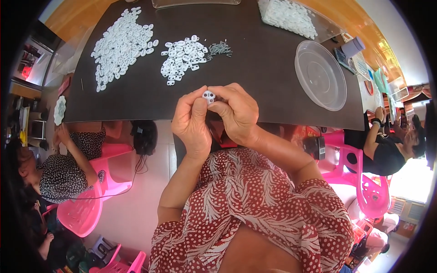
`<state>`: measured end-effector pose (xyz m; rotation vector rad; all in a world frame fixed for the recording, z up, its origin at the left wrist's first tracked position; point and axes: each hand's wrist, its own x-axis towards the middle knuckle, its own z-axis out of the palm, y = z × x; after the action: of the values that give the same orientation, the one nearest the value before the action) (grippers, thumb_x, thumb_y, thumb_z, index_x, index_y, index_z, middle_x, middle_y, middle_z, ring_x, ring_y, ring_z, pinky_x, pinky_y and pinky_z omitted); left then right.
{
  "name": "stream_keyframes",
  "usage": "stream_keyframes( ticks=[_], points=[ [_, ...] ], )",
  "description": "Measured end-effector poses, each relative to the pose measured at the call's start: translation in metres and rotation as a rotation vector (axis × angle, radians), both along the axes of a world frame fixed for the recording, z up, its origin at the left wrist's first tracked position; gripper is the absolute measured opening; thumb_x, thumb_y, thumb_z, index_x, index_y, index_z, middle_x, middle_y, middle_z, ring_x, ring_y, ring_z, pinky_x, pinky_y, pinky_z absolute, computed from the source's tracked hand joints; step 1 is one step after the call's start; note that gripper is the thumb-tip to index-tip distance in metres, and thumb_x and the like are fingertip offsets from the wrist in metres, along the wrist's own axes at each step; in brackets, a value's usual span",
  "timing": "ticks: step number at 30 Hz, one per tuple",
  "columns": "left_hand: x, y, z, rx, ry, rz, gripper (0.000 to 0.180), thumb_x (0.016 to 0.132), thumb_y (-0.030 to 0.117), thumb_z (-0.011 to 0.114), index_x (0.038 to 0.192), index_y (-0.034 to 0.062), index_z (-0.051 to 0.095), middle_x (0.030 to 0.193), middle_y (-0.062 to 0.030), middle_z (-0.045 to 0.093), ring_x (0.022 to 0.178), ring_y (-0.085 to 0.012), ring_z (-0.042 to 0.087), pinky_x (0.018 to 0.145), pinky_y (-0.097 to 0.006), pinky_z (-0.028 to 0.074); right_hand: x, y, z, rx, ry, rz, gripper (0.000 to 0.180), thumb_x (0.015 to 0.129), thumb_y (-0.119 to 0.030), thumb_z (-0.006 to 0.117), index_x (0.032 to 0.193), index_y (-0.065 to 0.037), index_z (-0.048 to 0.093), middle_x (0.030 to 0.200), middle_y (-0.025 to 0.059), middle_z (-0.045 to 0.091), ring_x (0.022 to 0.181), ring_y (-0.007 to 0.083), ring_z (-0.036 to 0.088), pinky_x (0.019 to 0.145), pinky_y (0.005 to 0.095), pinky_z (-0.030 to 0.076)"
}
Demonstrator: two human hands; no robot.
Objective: Inserting metal pins into small white plastic components at a workbench.
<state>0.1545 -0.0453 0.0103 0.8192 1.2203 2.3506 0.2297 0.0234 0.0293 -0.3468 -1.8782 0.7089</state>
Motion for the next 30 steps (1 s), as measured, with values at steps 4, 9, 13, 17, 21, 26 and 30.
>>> stream_keyframes(
  ticks=[4,9,13,17,21,26,30],
  points=[
    [0.002,-0.003,-0.004,-0.003,-0.023,-0.013,0.02,0.092,0.011,0.057,0.105,-0.0045,0.059,0.096,-0.0059,0.061,0.083,-0.0082,0.054,0.077,-0.022,0.045,0.0,-0.003,-0.002,-0.001,0.003,0.002,0.03,0.068,0.002,0.07,0.097,0.001,0.062,0.078,0.0086,0.063,0.068,0.0229,0.058,0.058,0.031,0.048],
    [0.005,-0.006,-0.004,-0.013,-0.052,-0.017,0.02,0.093,0.014,0.056,0.103,-0.0028,0.058,0.094,-0.0042,0.059,0.082,-0.0078,0.053,0.076,-0.022,0.044,-0.003,-0.004,-0.007,0.06,0.025,-0.016,0.029,0.067,0.003,0.07,0.094,0.001,0.062,0.078,0.0086,0.063,0.068,0.023,0.058,0.058,0.0313,0.048],
    [0.006,-0.007,-0.004,-0.002,-0.043,-0.026,0.02,0.094,0.015,0.055,0.103,-0.002,0.057,0.094,-0.0035,0.058,0.082,-0.0075,0.052,0.076,-0.022,0.044,-0.003,-0.006,-0.008,0.049,0.029,-0.011,0.03,0.066,0.005,0.069,0.095,0.001,0.06,0.078,0.0094,0.062,0.068,0.0237,0.057,0.058,0.0321,0.048],
    [0.008,-0.008,-0.003,-0.027,0.024,0.01,0.02,0.095,0.017,0.053,0.103,-0.0012,0.057,0.093,-0.0026,0.057,0.083,-0.0072,0.051,0.076,-0.022,0.044,-0.003,-0.008,-0.008,0.025,0.015,-0.013,0.031,0.065,0.005,0.069,0.095,0.001,0.059,0.079,0.0097,0.061,0.068,0.0241,0.056,0.057,0.0329,0.047],
    [0.009,-0.008,-0.005,-0.039,0.04,0.025,0.02,0.096,0.018,0.052,0.102,-0.0005,0.057,0.093,-0.0021,0.055,0.082,-0.0065,0.049,0.075,-0.022,0.043,-0.002,-0.004,-0.012,0.108,-0.011,0.013,0.022,0.078,0.002,0.066,0.098,0.004,0.058,0.082,0.0112,0.062,0.069,0.0215,0.057,0.057,0.029,0.047],
    [0.013,-0.008,-0.013,0.024,0.018,-0.025,0.017,0.096,0.018,0.052,0.097,0.0013,0.054,0.089,-0.0014,0.054,0.078,-0.0058,0.047,0.072,-0.022,0.042,-0.002,-0.001,-0.012,0.173,0.008,0.049,0.018,0.079,0.001,0.065,0.095,0.003,0.057,0.083,0.0116,0.063,0.07,0.0229,0.058,0.058,0.0302,0.048],
    [0.015,-0.007,-0.001,0.062,0.004,0.019,0.015,0.095,0.017,0.053,0.095,0.0025,0.051,0.086,-0.0007,0.052,0.074,-0.005,0.046,0.066,-0.021,0.04,-0.006,0.003,-0.006,0.203,0.049,0.115,0.02,0.077,0.0,0.066,0.095,0.003,0.058,0.087,0.0118,0.064,0.073,0.025,0.058,0.062,0.0308,0.048]
  ],
)
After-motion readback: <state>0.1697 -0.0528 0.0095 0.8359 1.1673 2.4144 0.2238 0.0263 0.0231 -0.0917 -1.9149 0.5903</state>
